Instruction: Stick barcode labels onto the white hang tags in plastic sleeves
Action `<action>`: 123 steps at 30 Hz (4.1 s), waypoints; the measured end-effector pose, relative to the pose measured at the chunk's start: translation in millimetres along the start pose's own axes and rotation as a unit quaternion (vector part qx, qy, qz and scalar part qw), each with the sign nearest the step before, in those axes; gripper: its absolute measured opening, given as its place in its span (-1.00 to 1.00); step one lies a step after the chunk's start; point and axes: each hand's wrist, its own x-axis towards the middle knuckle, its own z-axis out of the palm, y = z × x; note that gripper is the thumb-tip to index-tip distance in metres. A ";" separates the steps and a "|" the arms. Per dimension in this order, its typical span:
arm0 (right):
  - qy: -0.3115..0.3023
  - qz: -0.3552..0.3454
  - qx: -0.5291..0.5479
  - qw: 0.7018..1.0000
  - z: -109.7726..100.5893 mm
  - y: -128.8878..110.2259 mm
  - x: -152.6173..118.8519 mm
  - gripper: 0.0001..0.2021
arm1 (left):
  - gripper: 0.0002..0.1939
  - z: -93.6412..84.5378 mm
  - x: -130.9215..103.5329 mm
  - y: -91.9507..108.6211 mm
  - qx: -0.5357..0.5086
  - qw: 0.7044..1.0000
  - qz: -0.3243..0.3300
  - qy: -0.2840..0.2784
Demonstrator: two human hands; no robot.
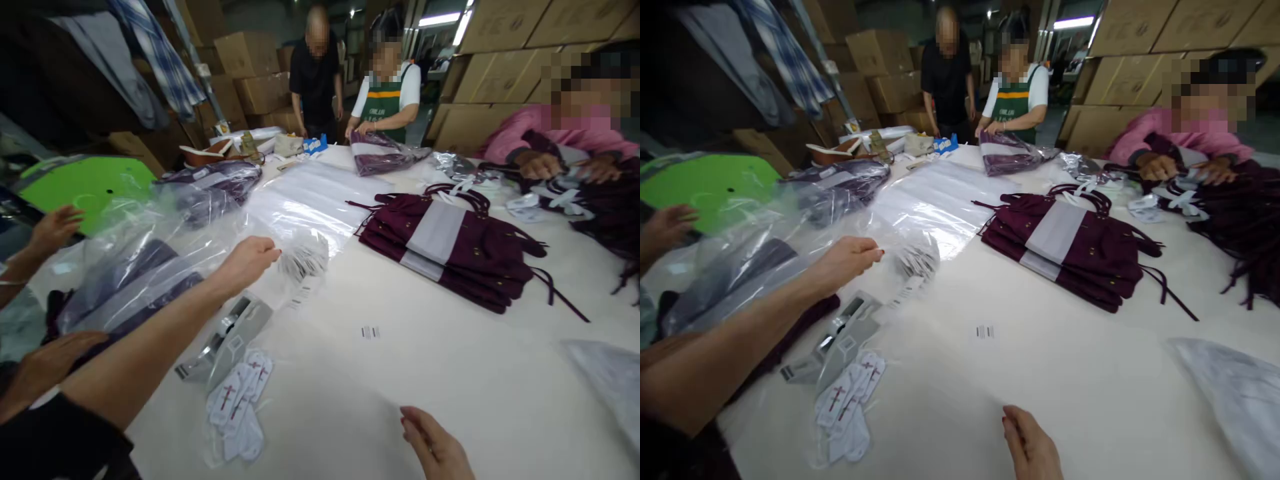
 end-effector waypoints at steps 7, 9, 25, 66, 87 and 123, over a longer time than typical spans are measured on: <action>0.051 -0.176 -0.335 0.924 24.0 -35.9 68.2 -0.75 | -0.82 -3.2 14.1 43.2 -0.119 0.992 -0.014 -0.025; 0.023 -0.205 -0.371 0.905 40.2 -52.0 91.4 -0.71 | -0.82 2.4 14.3 53.9 -0.186 0.981 -0.039 -0.026; -0.127 -0.326 -0.508 0.787 74.2 -67.7 143.3 -0.80 | -0.71 115.1 14.0 2.0 -0.366 0.898 -0.199 -0.139; -0.047 -0.247 -0.515 0.820 90.8 -63.4 130.9 -0.77 | -0.88 188.0 -8.3 -39.9 -0.234 0.927 -0.177 -0.233; -0.010 -0.322 -0.524 0.789 64.6 -62.1 128.9 -0.77 | -0.89 182.1 -12.8 -28.6 0.034 0.953 -0.055 -0.297; 0.182 -0.232 -0.138 0.946 -163.7 -46.5 61.0 -0.66 | -0.79 181.6 -34.8 252.7 0.203 0.844 0.359 -0.342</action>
